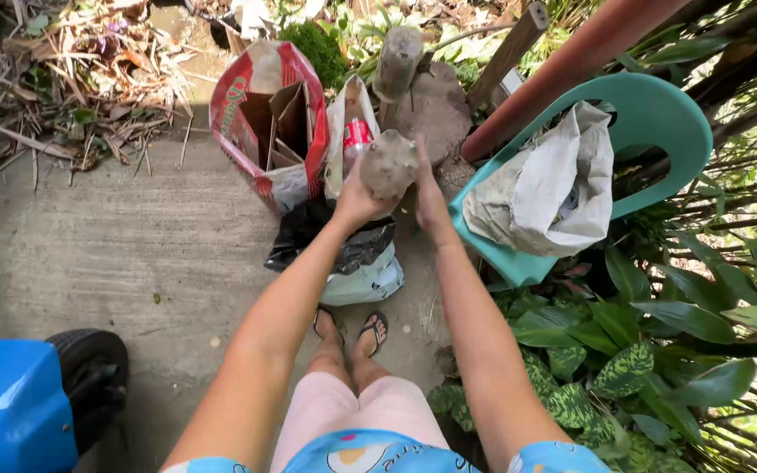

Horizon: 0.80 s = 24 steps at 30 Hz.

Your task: Collecting plastic bottles, trash, and stones from a cluttered outdoor area and organizing them into bags and boxes.

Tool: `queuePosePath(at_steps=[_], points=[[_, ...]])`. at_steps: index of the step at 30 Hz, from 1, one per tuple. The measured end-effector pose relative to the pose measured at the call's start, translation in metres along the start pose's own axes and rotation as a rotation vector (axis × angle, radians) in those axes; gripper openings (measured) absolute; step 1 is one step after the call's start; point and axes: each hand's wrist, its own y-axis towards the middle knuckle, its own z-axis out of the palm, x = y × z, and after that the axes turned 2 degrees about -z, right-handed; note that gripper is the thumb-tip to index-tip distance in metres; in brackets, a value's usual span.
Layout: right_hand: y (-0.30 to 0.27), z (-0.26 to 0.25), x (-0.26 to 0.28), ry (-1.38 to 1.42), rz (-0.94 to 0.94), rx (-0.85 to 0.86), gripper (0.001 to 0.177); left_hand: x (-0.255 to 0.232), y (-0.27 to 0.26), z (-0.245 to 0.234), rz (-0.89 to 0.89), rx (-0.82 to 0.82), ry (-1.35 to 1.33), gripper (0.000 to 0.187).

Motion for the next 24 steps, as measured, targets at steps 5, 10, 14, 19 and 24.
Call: queuePosePath(at_steps=[5, 10, 14, 19, 24], points=[[-0.028, 0.085, 0.068, -0.554, -0.188, 0.138, 0.097, -0.033, -0.013, -0.043, 0.037, 0.003, -0.010, 0.115], [-0.024, 0.146, 0.055, -0.864, -0.466, 0.155, 0.122, -0.035, -0.030, -0.085, 0.137, -0.228, 0.210, 0.106], [-0.022, 0.194, 0.028, -0.924, -0.494, 0.165, 0.110, -0.017, -0.056, -0.138, 0.259, -0.320, 0.178, 0.107], [-0.009, 0.273, -0.040, -0.927, -0.664, 0.242, 0.102, 0.010, -0.103, -0.235, 0.297, -0.506, 0.321, 0.103], [-0.007, 0.371, -0.104, -0.917, -0.499, 0.355, 0.099, 0.033, -0.162, -0.337, -0.062, -0.542, 0.207, 0.092]])
